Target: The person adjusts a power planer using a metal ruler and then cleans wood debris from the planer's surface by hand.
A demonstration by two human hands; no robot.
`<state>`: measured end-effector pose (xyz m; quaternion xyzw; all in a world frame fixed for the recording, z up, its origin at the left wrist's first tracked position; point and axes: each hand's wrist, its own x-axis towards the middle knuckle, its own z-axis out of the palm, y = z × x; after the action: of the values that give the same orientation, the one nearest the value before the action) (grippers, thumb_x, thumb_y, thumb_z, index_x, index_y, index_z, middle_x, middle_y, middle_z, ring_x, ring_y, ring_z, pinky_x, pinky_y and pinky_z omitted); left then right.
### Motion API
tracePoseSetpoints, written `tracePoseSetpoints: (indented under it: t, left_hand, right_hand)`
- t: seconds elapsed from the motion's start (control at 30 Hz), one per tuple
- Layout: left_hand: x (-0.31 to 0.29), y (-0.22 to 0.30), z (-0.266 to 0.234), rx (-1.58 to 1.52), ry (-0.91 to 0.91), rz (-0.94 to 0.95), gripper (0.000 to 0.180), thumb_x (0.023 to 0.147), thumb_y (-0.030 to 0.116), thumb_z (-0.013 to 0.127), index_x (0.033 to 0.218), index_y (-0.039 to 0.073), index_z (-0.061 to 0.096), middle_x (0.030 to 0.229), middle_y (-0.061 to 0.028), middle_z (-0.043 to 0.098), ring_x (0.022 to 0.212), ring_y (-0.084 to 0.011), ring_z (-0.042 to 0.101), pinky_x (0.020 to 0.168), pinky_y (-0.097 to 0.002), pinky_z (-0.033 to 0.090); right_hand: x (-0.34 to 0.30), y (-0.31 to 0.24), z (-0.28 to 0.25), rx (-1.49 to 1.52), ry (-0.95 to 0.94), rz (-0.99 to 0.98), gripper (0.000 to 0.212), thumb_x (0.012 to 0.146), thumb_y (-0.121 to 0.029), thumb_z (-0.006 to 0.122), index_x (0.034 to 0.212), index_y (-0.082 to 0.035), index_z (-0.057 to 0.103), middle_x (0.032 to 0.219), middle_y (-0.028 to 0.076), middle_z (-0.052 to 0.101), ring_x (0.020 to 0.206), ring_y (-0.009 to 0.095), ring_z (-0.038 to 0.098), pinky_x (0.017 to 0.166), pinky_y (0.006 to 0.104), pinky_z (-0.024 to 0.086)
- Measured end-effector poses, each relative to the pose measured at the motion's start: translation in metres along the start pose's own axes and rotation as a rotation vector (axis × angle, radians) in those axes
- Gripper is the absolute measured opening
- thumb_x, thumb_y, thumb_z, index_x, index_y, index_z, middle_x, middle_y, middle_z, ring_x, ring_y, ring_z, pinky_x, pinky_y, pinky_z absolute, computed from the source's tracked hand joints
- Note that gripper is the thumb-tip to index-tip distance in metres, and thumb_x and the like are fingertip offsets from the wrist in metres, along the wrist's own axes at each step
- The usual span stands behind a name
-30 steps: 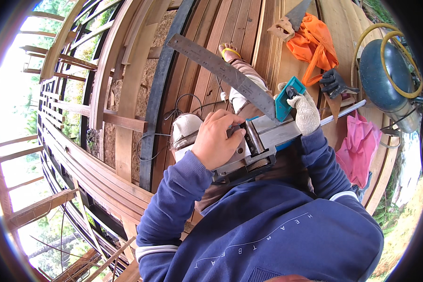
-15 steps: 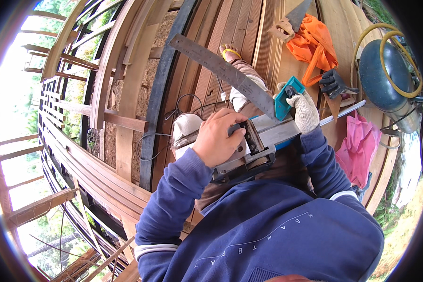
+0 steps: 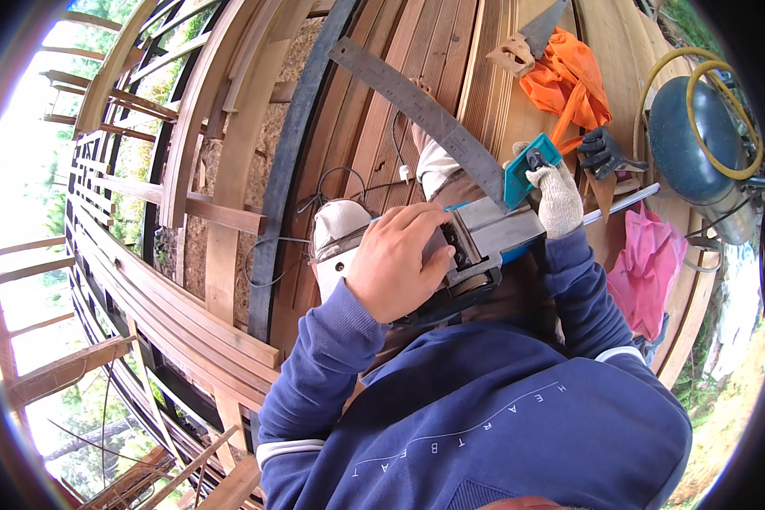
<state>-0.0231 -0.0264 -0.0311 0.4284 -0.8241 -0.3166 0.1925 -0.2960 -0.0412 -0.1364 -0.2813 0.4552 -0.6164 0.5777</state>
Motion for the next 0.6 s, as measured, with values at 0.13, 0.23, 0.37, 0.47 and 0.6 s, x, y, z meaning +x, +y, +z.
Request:
tracePoseSetpoints:
  t: [0.13,0.23,0.37,0.47,0.6]
  left_hand:
    - [0.006,-0.005,-0.002,0.010,-0.057,0.032,0.037,0.088,0.014,0.073,0.122,0.001,0.066,0.126,-0.0174,0.068,0.120,-0.0380,0.063,0.106,-0.0452,0.048]
    - [0.007,-0.008,-0.007,0.000,-0.095,0.087,0.034,0.087,0.013,0.072,0.119,0.001,0.068,0.125,-0.0164,0.069,0.118,-0.0376,0.064,0.104,-0.0454,0.049]
    - [0.001,-0.011,-0.007,-0.005,-0.062,0.188,0.026,0.087,0.009,0.070,0.111,0.000,0.072,0.120,-0.0147,0.071,0.115,-0.0356,0.065,0.102,-0.0450,0.051]
    - [-0.001,-0.010,-0.006,0.020,-0.024,0.233,0.024,0.086,0.005,0.069,0.108,-0.001,0.074,0.118,-0.0140,0.072,0.114,-0.0342,0.065,0.101,-0.0446,0.052]
    - [-0.001,-0.013,-0.004,0.085,0.014,0.260,0.023,0.084,0.001,0.067,0.105,-0.002,0.073,0.114,-0.0141,0.072,0.111,-0.0336,0.065,0.099,-0.0446,0.053]
  right_hand:
    - [-0.004,-0.008,0.007,0.022,0.064,0.001,0.042,0.090,0.002,0.055,0.130,0.004,0.063,0.123,0.013,0.070,0.102,0.020,0.071,0.092,0.0323,0.059]
    - [-0.009,-0.013,0.010,-0.085,0.127,-0.039,0.047,0.087,0.004,0.052,0.133,0.003,0.061,0.131,0.015,0.068,0.107,0.023,0.070,0.094,0.0337,0.058]
    - [-0.018,-0.026,0.028,-0.106,0.193,-0.053,0.049,0.085,0.004,0.049,0.132,0.002,0.063,0.130,0.013,0.069,0.107,0.018,0.068,0.095,0.0306,0.056]
    - [-0.018,-0.024,0.031,-0.080,0.192,-0.079,0.043,0.089,0.003,0.054,0.130,0.001,0.065,0.125,0.010,0.071,0.099,0.013,0.069,0.087,0.0271,0.058]
    - [-0.017,-0.017,0.022,-0.198,0.184,-0.095,0.039,0.092,0.002,0.055,0.130,-0.001,0.066,0.122,0.009,0.072,0.095,0.010,0.069,0.083,0.0240,0.058]
